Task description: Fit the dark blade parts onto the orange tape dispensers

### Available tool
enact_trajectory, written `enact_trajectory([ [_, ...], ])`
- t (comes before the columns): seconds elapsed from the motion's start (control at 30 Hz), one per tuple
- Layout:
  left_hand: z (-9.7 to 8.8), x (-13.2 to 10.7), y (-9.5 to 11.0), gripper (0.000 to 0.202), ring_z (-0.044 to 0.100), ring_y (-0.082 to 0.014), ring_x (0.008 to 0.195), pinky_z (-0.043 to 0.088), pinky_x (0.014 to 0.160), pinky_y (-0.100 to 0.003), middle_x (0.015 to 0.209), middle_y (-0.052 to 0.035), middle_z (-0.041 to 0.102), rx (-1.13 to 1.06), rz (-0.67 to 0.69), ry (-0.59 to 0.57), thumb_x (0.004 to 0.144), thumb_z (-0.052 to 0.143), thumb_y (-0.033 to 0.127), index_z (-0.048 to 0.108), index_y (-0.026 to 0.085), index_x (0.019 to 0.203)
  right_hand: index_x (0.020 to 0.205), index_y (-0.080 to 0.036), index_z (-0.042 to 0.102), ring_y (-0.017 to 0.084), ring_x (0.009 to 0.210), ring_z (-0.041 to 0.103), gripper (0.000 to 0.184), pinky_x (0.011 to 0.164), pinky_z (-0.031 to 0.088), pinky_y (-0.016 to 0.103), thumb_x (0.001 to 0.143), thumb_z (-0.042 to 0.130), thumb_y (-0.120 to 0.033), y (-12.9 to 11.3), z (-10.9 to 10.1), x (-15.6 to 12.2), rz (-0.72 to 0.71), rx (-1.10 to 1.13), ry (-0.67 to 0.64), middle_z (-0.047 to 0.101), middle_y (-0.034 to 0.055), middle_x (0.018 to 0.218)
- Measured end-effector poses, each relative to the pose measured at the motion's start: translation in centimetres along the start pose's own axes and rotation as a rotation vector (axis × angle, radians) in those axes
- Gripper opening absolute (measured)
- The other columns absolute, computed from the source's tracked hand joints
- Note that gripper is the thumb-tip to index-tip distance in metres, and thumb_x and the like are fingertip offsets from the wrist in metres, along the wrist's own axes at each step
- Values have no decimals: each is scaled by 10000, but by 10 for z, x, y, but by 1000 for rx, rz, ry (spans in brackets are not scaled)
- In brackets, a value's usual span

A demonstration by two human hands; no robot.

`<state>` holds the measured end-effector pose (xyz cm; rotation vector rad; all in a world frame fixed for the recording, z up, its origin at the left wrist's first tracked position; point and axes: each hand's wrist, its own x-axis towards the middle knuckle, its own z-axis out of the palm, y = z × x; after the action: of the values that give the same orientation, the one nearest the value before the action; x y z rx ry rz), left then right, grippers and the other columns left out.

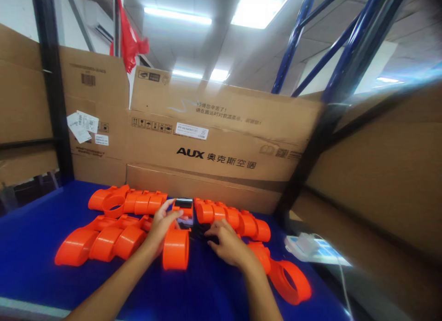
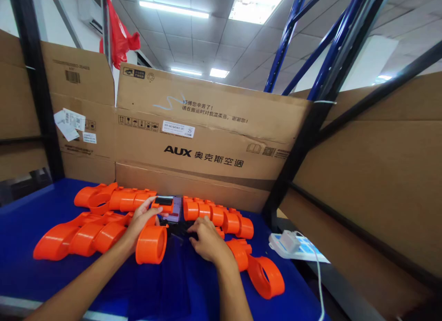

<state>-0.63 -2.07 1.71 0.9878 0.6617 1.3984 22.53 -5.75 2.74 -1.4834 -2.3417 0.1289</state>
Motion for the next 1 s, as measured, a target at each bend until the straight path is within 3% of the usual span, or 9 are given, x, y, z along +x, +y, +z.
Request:
enact_trajectory([
  [0.17,-1,2,-3,576,564,-105,441,416,435,-196,704,-32,713,6,-10,-8,655,811,331,576,154,1150,1059,-241,751,260,1019,558,293,976,395,384,776,674,-222,2,0,-1,57,-9,-99,635,75,1017],
  [0.53,-5,3,-7,621,581,-114,452,430,459,-207,728,-32,721,30,-20,-13,661,812,368,564,161,1191,987,-247,733,265,1022,557,188,921,423,378,813,661,-234,1,4,-2,54,-40,-53,645,69,1027],
  [0.8,-4,4,-8,591,574,-109,438,418,443,-203,727,-41,721,20,-19,-9,667,808,365,573,160,1169,943,-227,709,242,899,596,175,815,475,359,923,560,-315,-1,-2,1,-53,9,93,676,71,928],
  [1.0,-3,3,-6,599,574,-111,435,423,449,-205,711,-37,719,3,-26,-7,657,813,368,581,158,1168,1094,-235,659,195,637,631,277,630,499,312,986,465,-401,-5,-6,4,27,313,236,681,23,706],
])
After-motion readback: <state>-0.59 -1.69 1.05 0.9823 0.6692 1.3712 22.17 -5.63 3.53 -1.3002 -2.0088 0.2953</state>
